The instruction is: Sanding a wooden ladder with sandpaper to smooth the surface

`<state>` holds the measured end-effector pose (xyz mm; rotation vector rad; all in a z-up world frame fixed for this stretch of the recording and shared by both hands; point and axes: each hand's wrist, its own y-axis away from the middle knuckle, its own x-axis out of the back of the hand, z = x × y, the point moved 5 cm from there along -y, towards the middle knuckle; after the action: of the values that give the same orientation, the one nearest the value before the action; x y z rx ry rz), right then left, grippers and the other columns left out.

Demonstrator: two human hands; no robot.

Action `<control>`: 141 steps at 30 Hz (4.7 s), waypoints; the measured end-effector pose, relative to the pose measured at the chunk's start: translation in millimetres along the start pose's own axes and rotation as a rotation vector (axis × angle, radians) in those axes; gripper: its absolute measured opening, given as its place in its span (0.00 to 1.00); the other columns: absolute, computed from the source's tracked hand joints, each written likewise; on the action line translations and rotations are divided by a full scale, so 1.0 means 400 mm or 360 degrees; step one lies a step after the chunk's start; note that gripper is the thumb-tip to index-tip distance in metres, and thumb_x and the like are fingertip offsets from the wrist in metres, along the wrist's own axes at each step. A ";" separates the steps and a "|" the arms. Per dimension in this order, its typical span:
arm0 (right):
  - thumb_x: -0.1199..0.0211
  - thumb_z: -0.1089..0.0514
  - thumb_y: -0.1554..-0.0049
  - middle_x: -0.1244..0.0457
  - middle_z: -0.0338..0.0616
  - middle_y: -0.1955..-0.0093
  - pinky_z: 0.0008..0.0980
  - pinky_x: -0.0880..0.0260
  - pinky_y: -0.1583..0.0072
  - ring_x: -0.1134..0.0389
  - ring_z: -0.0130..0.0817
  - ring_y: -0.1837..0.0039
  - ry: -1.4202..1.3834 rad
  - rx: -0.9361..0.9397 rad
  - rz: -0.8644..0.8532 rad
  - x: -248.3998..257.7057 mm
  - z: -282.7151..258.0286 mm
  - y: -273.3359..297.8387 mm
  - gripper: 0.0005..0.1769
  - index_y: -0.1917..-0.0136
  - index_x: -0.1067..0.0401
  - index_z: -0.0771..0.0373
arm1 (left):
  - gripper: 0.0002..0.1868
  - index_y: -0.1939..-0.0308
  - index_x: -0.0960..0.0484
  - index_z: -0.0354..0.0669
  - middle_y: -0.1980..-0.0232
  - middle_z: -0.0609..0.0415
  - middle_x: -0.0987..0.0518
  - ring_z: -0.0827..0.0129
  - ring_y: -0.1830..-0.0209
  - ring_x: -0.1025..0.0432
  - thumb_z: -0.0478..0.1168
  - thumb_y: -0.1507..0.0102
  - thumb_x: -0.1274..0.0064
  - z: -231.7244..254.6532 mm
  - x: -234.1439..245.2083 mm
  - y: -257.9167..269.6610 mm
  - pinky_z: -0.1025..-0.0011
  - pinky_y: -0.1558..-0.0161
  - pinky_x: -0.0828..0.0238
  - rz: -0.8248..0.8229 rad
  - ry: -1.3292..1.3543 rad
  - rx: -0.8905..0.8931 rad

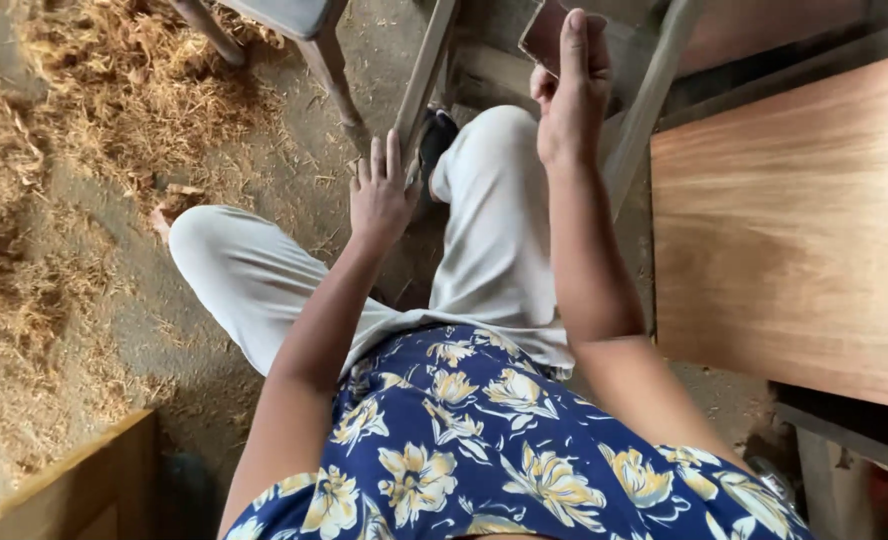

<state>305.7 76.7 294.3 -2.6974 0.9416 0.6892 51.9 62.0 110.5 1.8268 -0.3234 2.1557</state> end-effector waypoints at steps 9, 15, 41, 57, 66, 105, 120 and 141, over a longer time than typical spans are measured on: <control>0.40 0.50 0.34 0.38 0.38 0.64 0.23 0.39 0.71 0.37 0.26 0.70 0.0824 -0.0188 -0.0404 0.074 0.348 -0.184 0.09 0.54 0.33 0.54 | 0.31 0.40 0.27 0.44 0.41 0.37 0.20 0.42 0.38 0.28 0.59 0.29 0.77 -0.060 -0.076 -0.280 0.53 0.43 0.37 -0.0335 0.1480 0.0491; 0.37 0.32 0.39 0.31 0.43 0.68 0.41 0.27 0.62 0.26 0.44 0.62 0.2387 0.0497 -0.0571 -0.134 0.472 -0.287 0.23 0.61 0.24 0.51 | 0.41 0.49 0.14 0.38 0.49 0.35 0.18 0.42 0.42 0.26 0.64 0.27 0.79 -0.085 -0.188 -0.411 0.44 0.38 0.35 -0.0699 0.1789 0.0742; 0.51 0.43 0.31 0.44 0.33 0.72 0.26 0.48 0.70 0.46 0.26 0.70 0.2262 0.0968 -0.0026 -0.142 0.523 -0.519 0.24 0.66 0.33 0.55 | 0.41 0.35 0.23 0.35 0.34 0.34 0.24 0.45 0.30 0.33 0.60 0.32 0.80 -0.013 -0.075 -0.489 0.59 0.34 0.39 -0.0935 0.1896 0.0979; 0.53 0.32 0.33 0.41 0.24 0.76 0.21 0.55 0.75 0.46 0.18 0.75 0.2269 0.0969 -0.0154 -0.159 0.551 -0.603 0.30 0.65 0.29 0.51 | 0.40 0.35 0.25 0.34 0.32 0.34 0.26 0.47 0.28 0.34 0.59 0.32 0.81 -0.003 -0.081 -0.498 0.59 0.31 0.42 -0.0986 0.1829 0.1008; 0.48 0.39 0.32 0.45 0.26 0.77 0.23 0.57 0.74 0.50 0.19 0.76 0.2366 0.0836 -0.0038 -0.164 0.526 -0.484 0.27 0.69 0.34 0.50 | 0.40 0.34 0.25 0.37 0.33 0.35 0.25 0.46 0.29 0.33 0.60 0.32 0.82 -0.012 -0.062 -0.499 0.58 0.34 0.40 -0.0997 0.1826 0.0977; 0.53 0.38 0.31 0.50 0.24 0.78 0.22 0.59 0.73 0.54 0.18 0.75 0.2389 0.1013 0.0034 -0.166 0.527 -0.478 0.30 0.71 0.36 0.50 | 0.39 0.41 0.21 0.34 0.39 0.33 0.21 0.43 0.37 0.29 0.57 0.33 0.82 -0.003 0.021 -0.506 0.57 0.38 0.37 -0.0998 0.1861 0.0964; 0.52 0.34 0.33 0.51 0.27 0.77 0.29 0.58 0.70 0.50 0.21 0.75 0.2476 0.1152 0.0083 -0.125 0.542 -0.561 0.29 0.72 0.41 0.47 | 0.40 0.34 0.26 0.37 0.33 0.33 0.25 0.41 0.32 0.33 0.60 0.33 0.82 -0.006 -0.026 -0.509 0.55 0.34 0.40 -0.1042 0.1780 0.1010; 0.47 0.35 0.32 0.42 0.30 0.80 0.41 0.40 0.52 0.42 0.29 0.78 0.2488 0.0595 -0.0415 -0.146 0.525 -0.325 0.30 0.67 0.25 0.53 | 0.37 0.45 0.19 0.33 0.40 0.33 0.20 0.46 0.39 0.27 0.55 0.33 0.80 -0.002 -0.056 -0.506 0.60 0.39 0.37 -0.0903 0.1928 0.1043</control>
<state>271.6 279.0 144.7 -2.5019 0.6860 -1.6758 128.6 248.8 84.2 0.3599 1.0952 2.5404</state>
